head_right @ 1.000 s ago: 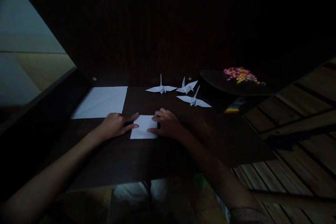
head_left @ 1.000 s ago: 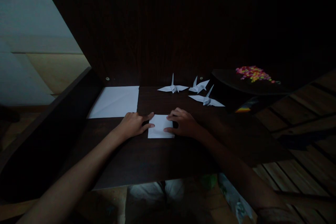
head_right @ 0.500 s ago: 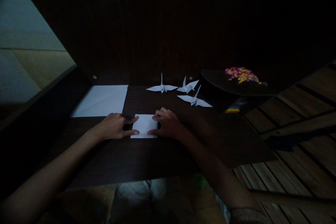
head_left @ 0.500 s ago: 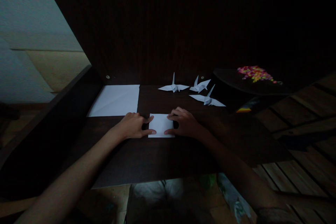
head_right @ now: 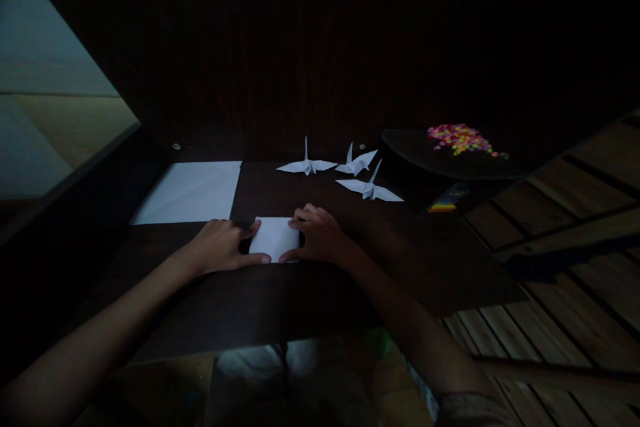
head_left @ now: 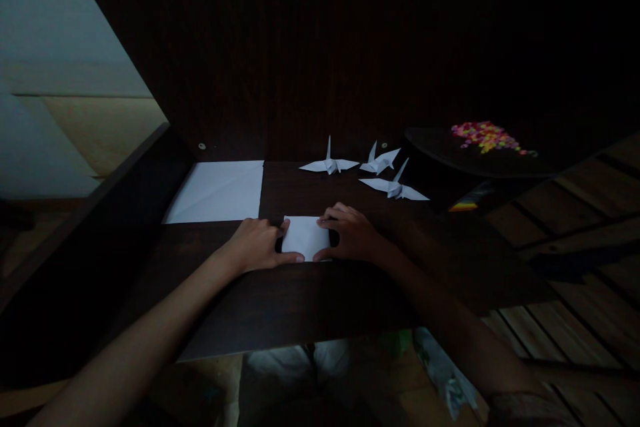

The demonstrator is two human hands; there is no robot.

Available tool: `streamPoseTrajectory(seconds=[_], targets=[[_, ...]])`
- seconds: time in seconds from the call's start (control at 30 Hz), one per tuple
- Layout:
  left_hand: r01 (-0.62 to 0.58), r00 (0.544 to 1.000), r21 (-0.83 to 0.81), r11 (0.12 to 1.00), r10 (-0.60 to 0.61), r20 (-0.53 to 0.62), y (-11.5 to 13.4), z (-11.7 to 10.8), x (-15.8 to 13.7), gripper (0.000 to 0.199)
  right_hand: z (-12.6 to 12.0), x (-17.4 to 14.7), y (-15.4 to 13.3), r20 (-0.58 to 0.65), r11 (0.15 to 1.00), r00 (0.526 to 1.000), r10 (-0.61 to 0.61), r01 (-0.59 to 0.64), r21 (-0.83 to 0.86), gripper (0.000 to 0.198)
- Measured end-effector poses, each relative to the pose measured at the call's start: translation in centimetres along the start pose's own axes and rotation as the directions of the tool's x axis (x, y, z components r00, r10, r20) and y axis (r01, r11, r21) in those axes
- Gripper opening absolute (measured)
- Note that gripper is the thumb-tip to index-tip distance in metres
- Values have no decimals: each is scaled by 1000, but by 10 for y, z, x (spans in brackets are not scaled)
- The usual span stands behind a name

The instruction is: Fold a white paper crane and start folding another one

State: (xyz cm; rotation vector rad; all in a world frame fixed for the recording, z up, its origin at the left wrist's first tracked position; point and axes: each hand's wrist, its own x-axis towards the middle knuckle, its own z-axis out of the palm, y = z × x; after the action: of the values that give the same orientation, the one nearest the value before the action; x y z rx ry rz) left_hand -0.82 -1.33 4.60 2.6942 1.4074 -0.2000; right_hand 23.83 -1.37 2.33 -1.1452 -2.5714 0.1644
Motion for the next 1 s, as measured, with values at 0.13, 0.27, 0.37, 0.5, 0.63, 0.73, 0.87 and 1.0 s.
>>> streamPoseTrajectory(seconds=[0.13, 0.27, 0.37, 0.5, 0.63, 0.73, 0.87, 1.0], targets=[[19, 1000, 32, 999, -19, 13, 7, -1, 0, 100, 0, 0, 0, -1, 1000, 1000, 1, -1, 1, 66], [56, 998, 29, 998, -56, -2, 12, 2, 0, 99, 0, -1, -2, 2, 1000, 1000, 3, -3, -4, 63], [84, 996, 12, 996, -84, -17, 14, 6, 1, 102, -1, -2, -3, 2, 1000, 1000, 7, -7, -4, 62], [87, 996, 30, 996, -86, -25, 17, 7, 1, 105, -2, -2, -4, 3, 999, 1000, -5, 5, -32, 61], [78, 997, 54, 996, -76, -34, 19, 6, 0, 100, 0, -2, -4, 1, 994, 999, -50, 50, -97, 61], [74, 997, 49, 996, -72, -40, 19, 6, -1, 99, 3, -2, -2, 18, 983, 990, -142, 143, -115, 54], [80, 996, 44, 996, -78, -30, 18, 9, 0, 103, 7, -3, 0, 38, 977, 978, -203, 205, -58, 52], [89, 996, 30, 996, -89, -18, 18, 10, 1, 107, 7, -3, -1, 56, 984, 983, -174, 176, -32, 63]])
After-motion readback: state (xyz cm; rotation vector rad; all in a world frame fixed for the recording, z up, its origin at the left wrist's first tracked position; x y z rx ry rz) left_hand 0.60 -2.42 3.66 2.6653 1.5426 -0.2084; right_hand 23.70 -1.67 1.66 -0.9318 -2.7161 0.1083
